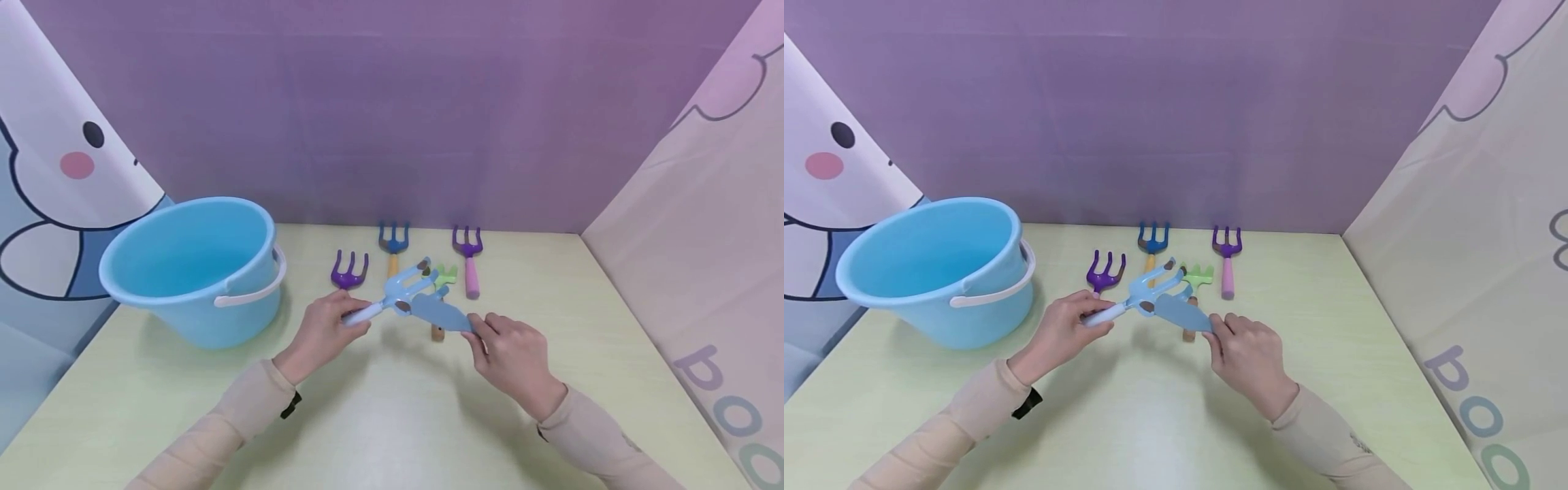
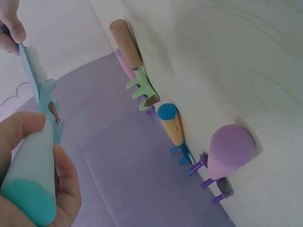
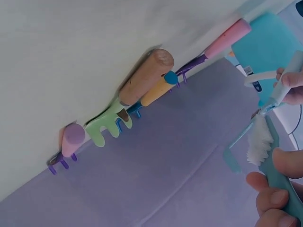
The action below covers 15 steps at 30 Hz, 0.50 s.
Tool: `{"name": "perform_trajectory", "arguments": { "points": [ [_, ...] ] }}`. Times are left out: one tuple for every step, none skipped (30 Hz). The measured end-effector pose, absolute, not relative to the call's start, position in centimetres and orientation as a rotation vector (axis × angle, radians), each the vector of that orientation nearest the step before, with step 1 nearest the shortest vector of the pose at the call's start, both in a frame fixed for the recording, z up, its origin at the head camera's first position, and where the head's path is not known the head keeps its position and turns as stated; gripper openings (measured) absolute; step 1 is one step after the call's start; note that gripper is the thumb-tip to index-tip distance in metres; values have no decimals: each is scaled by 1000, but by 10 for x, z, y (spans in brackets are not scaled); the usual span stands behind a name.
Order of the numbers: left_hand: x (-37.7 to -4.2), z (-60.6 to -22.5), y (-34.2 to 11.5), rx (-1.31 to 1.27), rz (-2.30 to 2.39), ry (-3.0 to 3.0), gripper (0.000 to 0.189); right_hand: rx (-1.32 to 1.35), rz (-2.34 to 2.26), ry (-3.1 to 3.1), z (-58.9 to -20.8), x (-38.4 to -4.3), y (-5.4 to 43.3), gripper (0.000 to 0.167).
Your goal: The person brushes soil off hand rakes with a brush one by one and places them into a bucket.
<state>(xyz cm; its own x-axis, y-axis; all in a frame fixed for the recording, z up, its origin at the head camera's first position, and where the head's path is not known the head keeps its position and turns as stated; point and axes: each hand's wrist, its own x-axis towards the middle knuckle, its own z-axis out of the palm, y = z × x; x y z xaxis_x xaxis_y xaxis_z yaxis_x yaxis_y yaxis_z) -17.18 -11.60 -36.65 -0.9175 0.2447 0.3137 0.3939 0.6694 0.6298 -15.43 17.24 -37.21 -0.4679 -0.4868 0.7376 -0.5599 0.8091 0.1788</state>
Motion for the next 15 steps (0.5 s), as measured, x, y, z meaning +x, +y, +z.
{"name": "perform_trajectory", "arguments": {
  "points": [
    [-172, -366, -116, -516, -1084, -2683, 25, 765, 134, -2151, -373, -155, 173, 52],
    [-171, -366, -116, -514, -1087, -2685, 25, 762, 155, -2153, -373, -155, 174, 52],
    [-171, -366, -116, -512, -1087, -2687, 25, 759, 177, -2156, -374, -156, 174, 51],
    [-171, -365, -117, -511, -1087, -2690, 25, 757, 199, -2158, -375, -156, 175, 51],
    [-171, -365, -117, -511, -1085, -2691, 25, 756, 221, -2159, -375, -157, 176, 50],
    [-171, -365, -117, -513, -1082, -2690, 24, 754, 240, -2158, -376, -157, 176, 49],
    [-171, -365, -117, -516, -1078, -2690, 24, 751, 256, -2156, -376, -157, 176, 48],
    [-171, -365, -117, -518, -1074, -2690, 24, 748, 264, -2153, -377, -158, 177, 46],
    [-172, -365, -117, -519, -1069, -2691, 24, 747, 277, -2151, -377, -158, 177, 45],
    [-172, -364, -117, -520, -1064, -2691, 24, 745, 288, -2148, -377, -158, 177, 44],
    [-172, -364, -117, -521, -1062, -2693, 24, 743, 298, -2146, -377, -158, 177, 44],
    [-172, -364, -117, -520, -1061, -2697, 24, 740, 305, -2144, -377, -158, 176, 45],
    [-171, -364, -116, -519, -1059, -2701, 24, 737, 313, -2142, -377, -158, 176, 45],
    [-171, -364, -116, -518, -1058, -2707, 24, 735, 322, -2140, -377, -158, 175, 45],
    [-171, -363, -116, -516, -1059, -2711, 24, 735, 331, -2139, -377, -158, 174, 45]
  ]
}}
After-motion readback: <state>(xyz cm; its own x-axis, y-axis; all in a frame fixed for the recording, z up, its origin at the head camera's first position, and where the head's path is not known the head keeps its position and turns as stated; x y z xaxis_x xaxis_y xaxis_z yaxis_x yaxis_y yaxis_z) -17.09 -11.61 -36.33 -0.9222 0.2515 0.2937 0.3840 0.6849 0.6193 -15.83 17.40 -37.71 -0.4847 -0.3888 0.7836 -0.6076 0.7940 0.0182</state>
